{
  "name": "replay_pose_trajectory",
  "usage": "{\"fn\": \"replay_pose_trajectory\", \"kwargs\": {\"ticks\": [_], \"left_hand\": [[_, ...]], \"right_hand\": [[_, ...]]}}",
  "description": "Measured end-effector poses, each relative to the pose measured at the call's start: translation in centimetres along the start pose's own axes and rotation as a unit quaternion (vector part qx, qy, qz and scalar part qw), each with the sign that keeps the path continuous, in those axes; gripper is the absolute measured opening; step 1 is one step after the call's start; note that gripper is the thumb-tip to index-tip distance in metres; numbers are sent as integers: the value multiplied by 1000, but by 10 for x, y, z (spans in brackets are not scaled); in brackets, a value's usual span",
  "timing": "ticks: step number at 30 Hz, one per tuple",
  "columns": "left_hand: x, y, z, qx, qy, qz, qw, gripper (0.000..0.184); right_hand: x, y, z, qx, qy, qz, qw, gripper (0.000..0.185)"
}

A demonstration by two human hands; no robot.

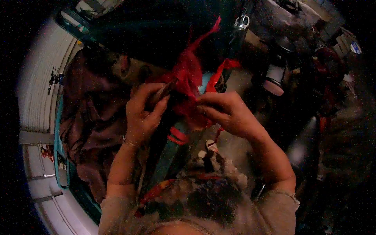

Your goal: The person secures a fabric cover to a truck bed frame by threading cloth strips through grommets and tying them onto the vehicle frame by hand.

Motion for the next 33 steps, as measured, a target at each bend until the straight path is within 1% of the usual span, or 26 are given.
{"fn": "replay_pose_trajectory", "kwargs": {"ticks": [1, 3, 4, 5, 6, 7, 8, 10, 11, 13, 14, 16, 17, 18, 20, 21, 22, 24, 25, 26, 27, 28, 30, 31, 32, 33], "left_hand": [[2, 2, -3, -9, 21, 22, 999, 23], [4, 8, -6, -14, 16, 50, 999, 26], [6, 12, -6, -23, 9, 79, 997, 28], [6, 14, -6, -24, 10, 81, 996, 28], [6, 19, -5, -60, 13, 130, 990, 33], [6, 24, -5, -96, 15, 178, 979, 38], [8, 26, -5, -97, 16, 179, 979, 38], [7, 31, -4, -103, 5, 190, 976, 46], [7, 30, -5, -103, 4, 190, 976, 46], [6, 28, -10, -120, 5, 198, 973, 50], [6, 31, -8, -120, 5, 198, 973, 50], [4, 38, -6, -120, 0, 239, 964, 51], [2, 40, -6, -123, -2, 240, 963, 51], [1, 42, -7, -126, 3, 254, 959, 52], [-1, 42, -4, -134, 7, 269, 954, 52], [-2, 41, -3, -154, 37, 291, 943, 40], [-3, 42, -3, -173, 67, 313, 932, 28], [-2, 39, -2, -173, 56, 310, 933, 28], [0, 38, -3, -173, 45, 305, 935, 28], [4, 37, -5, -172, 45, 305, 936, 28], [5, 35, -7, -155, 22, 283, 946, 38], [7, 33, -8, -138, 0, 261, 955, 48], [-2, 29, -9, -139, 5, 287, 948, 47], [-8, 28, -11, -142, 5, 311, 940, 46], [-4, 28, -11, -143, 4, 310, 940, 46], [2, 27, -11, -128, -10, 278, 952, 43]], "right_hand": [[2, -3, 0, 0, -1, 0, 1000, 18], [9, 4, -6, -117, 35, 124, 985, 24], [12, 9, -4, -116, 34, 123, 985, 24], [22, 14, 2, -58, 103, 52, 992, 25], [31, 13, 7, 1, 172, -18, 985, 26], [32, 11, 12, 8, 189, -10, 982, 27], [29, 10, 18, 9, 189, -10, 982, 27], [25, 9, 23, 70, 230, 72, 968, 22], [23, 7, 23, 69, 231, 73, 968, 22], [23, -3, 19, 96, 275, -3, 957, 19], [24, -9, 19, 96, 275, -3, 957, 19], [17, -21, 24, 85, 224, -10, 971, 18], [14, -26, 32, 82, 219, -52, 971, 20], [11, -23, 40, 82, 222, -52, 970, 20], [5, -18, 59, 116, 198, -122, 966, 21], [6, -16, 65, 90, 190, -78, 974, 20], [6, -16, 67, 90, 190, -77, 975, 20], [6, -23, 69, 121, 184, -213, 952, 18], [8, -22, 72, 120, 183, -213, 952, 18], [13, -20, 73, 133, 216, -255, 933, 15], [17, -19, 71, 145, 249, -296, 911, 14], [17, -15, 70, 146, 249, -296, 910, 14], [20, -6, 68, 119, 285, -328, 893, 16], [19, -3, 68, 119, 285, -327, 893, 16], [19, 0, 68, 114, 296, -229, 920, 14], [19, 4, 68, 108, 304, -129, 938, 13]]}}
Point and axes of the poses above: each hand's wrist, its own z-axis towards the middle knuckle, its own x-axis out of the back of the hand, y = z × x, the point moved 4 cm from there along z, towards the middle knuckle, and after that the axes turned 10 degrees about -y, right-handed, at the moved point
